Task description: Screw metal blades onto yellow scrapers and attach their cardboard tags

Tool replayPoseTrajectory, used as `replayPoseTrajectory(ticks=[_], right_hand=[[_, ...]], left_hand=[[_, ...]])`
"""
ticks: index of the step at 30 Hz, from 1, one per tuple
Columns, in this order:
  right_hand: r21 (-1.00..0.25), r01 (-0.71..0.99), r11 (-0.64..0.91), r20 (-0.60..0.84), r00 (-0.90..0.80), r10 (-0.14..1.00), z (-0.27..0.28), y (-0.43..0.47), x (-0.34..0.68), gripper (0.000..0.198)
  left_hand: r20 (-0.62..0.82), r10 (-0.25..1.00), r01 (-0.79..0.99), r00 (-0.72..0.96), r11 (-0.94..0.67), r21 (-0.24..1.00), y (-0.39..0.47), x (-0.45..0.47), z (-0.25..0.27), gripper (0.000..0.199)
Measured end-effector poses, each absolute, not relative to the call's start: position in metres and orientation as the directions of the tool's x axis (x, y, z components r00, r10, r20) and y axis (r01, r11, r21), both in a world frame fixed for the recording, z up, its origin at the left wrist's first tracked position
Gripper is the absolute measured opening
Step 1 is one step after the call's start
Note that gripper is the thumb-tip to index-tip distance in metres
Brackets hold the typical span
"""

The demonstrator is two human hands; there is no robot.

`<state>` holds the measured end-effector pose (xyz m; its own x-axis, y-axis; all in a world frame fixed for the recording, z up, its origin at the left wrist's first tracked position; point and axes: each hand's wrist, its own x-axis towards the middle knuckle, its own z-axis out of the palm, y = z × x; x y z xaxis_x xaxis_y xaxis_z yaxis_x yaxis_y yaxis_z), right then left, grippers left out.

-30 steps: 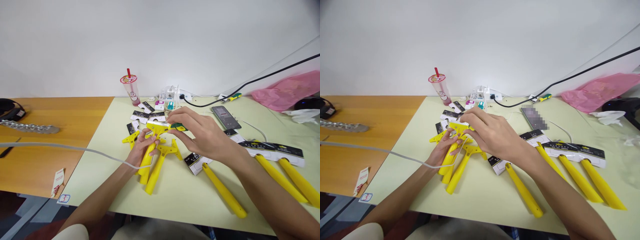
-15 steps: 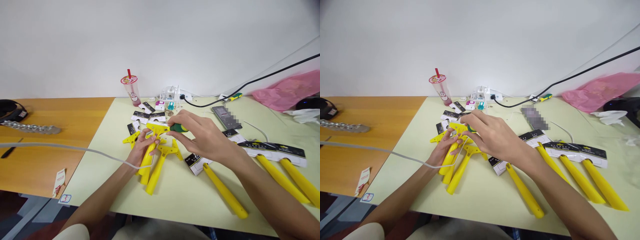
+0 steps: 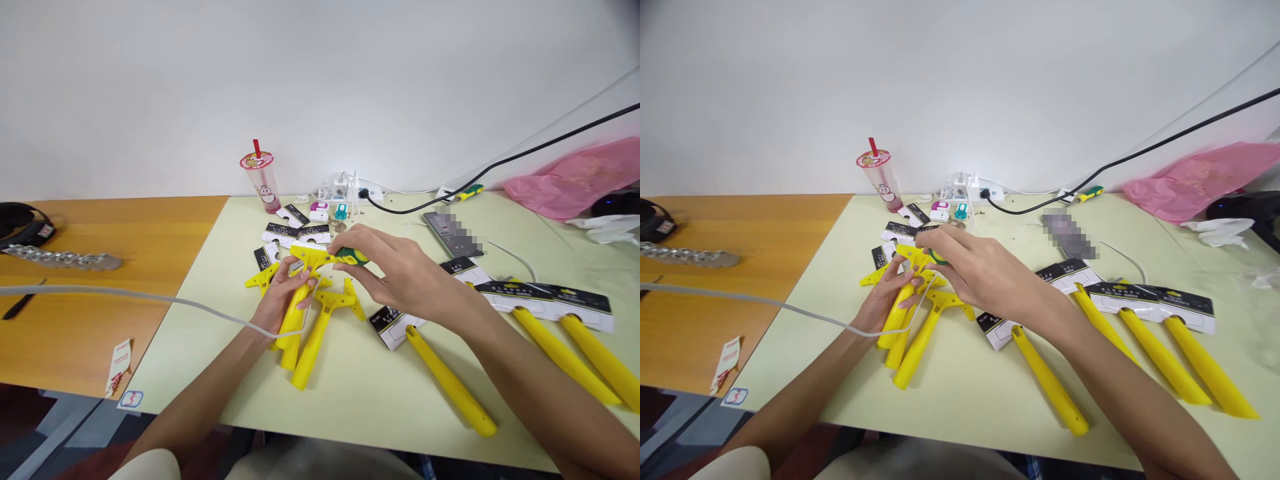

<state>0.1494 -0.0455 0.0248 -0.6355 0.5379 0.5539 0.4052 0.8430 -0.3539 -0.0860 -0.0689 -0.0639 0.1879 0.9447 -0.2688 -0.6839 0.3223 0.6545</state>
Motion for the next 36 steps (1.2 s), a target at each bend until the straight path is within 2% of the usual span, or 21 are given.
replayPoseTrajectory(ticks=[4,6,15,19,24,32,36], right_hand=[[-0.244,0.411,0.878,0.679,-0.574,0.458,0.0221,-0.0413,0.1494,0.019],[-0.214,0.443,0.87,0.704,-0.548,0.452,0.0213,-0.0399,0.1493,0.02],[-0.009,0.656,0.755,0.664,-0.56,0.495,0.0207,-0.039,0.1467,0.035],[-0.01,0.671,0.741,0.653,-0.557,0.514,0.0194,-0.0374,0.149,0.045],[-0.045,0.746,0.665,0.624,-0.499,0.601,0.0228,-0.0399,0.149,0.054],[-0.037,0.817,0.576,0.645,-0.42,0.638,0.0254,-0.0446,0.145,0.061],[-0.084,0.843,0.531,0.672,-0.346,0.655,0.0201,-0.0438,0.1424,0.06]], left_hand=[[-0.24,0.946,-0.672,0.22,0.325,0.665,-0.0713,-0.0862,-0.0654,0.054],[-0.23,0.943,-0.661,0.242,0.334,0.672,-0.0723,-0.0861,-0.0665,0.054],[-0.23,0.946,-0.656,0.23,0.325,0.681,-0.0712,-0.0861,-0.0671,0.053],[-0.229,0.952,-0.655,0.204,0.306,0.69,-0.0703,-0.0861,-0.0668,0.054],[-0.224,0.955,-0.638,0.195,0.297,0.711,-0.0699,-0.0867,-0.0674,0.053],[-0.203,0.961,-0.611,0.189,0.277,0.742,-0.0707,-0.0851,-0.0701,0.053],[-0.193,0.971,-0.616,0.143,0.239,0.751,-0.0733,-0.0833,-0.0688,0.055]])
